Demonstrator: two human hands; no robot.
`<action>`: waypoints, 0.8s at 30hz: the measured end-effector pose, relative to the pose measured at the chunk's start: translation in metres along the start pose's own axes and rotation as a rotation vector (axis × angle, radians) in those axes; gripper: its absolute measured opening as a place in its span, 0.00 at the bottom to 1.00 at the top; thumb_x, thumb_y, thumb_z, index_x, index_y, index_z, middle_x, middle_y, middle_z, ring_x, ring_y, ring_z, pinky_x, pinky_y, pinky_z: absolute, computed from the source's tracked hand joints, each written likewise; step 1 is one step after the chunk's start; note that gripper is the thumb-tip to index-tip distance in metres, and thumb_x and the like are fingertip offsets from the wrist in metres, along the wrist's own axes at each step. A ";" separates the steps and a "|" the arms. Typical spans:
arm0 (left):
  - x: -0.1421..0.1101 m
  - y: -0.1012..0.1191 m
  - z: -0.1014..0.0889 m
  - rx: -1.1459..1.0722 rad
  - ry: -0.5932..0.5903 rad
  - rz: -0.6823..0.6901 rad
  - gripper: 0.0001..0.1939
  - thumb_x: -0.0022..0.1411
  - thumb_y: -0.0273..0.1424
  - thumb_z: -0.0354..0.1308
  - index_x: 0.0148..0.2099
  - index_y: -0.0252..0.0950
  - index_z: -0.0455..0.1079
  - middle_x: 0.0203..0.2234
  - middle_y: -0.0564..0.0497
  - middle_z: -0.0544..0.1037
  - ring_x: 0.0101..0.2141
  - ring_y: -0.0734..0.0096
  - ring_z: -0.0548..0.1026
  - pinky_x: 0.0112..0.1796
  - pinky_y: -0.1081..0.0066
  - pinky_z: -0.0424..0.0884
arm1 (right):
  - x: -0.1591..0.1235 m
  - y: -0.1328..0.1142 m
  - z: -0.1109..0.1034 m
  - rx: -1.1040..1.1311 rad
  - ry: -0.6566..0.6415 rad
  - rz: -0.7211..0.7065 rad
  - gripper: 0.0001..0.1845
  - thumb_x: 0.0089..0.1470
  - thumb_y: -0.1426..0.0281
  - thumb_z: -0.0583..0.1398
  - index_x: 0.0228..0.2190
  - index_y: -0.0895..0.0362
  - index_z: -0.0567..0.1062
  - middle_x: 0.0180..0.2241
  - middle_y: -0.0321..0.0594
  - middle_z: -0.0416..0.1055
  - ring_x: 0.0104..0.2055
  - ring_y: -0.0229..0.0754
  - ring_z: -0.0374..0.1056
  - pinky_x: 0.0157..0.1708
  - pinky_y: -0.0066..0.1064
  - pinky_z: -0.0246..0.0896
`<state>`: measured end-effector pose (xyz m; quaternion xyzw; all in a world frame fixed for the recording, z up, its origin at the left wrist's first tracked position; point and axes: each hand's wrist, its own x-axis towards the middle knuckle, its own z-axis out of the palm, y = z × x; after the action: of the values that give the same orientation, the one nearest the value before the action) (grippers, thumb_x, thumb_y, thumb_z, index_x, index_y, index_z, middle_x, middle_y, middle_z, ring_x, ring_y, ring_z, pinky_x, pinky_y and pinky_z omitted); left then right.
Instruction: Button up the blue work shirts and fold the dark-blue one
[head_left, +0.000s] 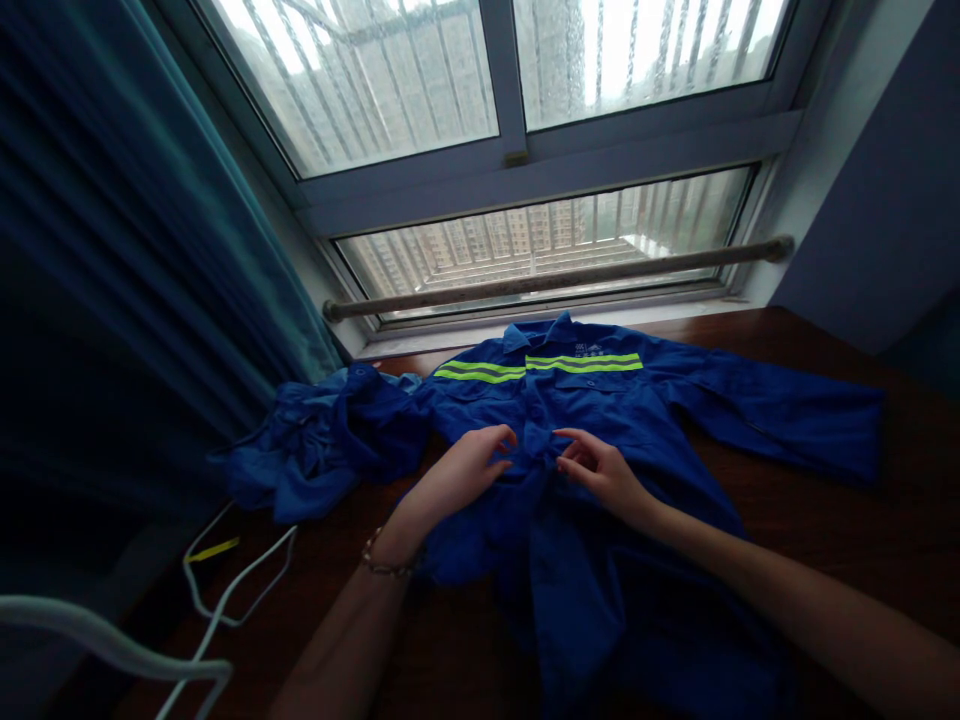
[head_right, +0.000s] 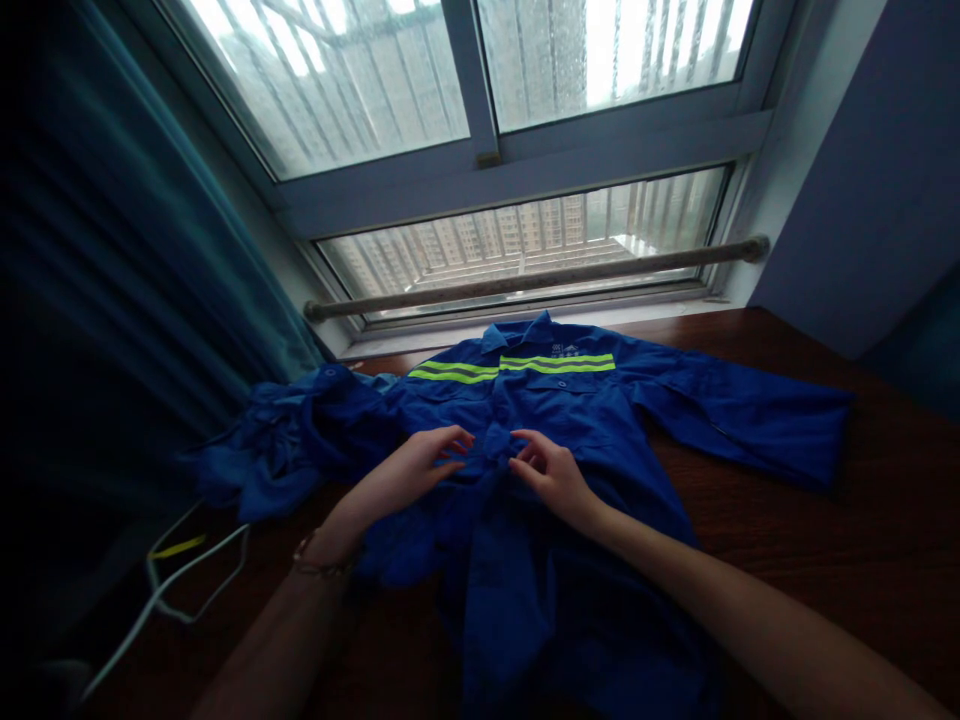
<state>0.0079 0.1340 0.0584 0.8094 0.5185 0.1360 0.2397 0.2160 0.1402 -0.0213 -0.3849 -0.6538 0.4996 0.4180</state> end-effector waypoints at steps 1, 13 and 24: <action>-0.006 -0.002 -0.004 0.072 -0.006 -0.025 0.14 0.52 0.23 0.49 0.43 0.36 0.66 0.38 0.47 0.73 0.41 0.68 0.70 0.42 0.71 0.64 | 0.001 -0.010 -0.005 0.003 -0.004 0.009 0.21 0.50 0.63 0.56 0.44 0.59 0.66 0.27 0.36 0.67 0.26 0.35 0.63 0.26 0.27 0.59; -0.153 -0.137 0.016 0.201 0.174 -0.376 0.24 0.54 0.20 0.40 0.53 0.34 0.61 0.52 0.47 0.65 0.53 0.69 0.61 0.55 0.64 0.54 | -0.116 -0.043 -0.047 -0.926 -0.422 0.015 0.47 0.26 0.73 0.67 0.52 0.49 0.63 0.48 0.48 0.64 0.46 0.59 0.62 0.39 0.43 0.63; -0.126 -0.125 0.030 0.171 0.410 -0.280 0.13 0.56 0.30 0.46 0.42 0.37 0.68 0.48 0.46 0.68 0.53 0.58 0.60 0.52 0.54 0.55 | -0.144 -0.028 -0.142 -0.756 0.112 0.120 0.17 0.41 0.71 0.58 0.37 0.47 0.74 0.39 0.45 0.71 0.40 0.49 0.68 0.38 0.38 0.63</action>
<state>-0.1285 0.0566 -0.0298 0.7025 0.6730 0.2184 0.0770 0.3967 0.0491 0.0041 -0.5761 -0.7445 0.2250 0.2515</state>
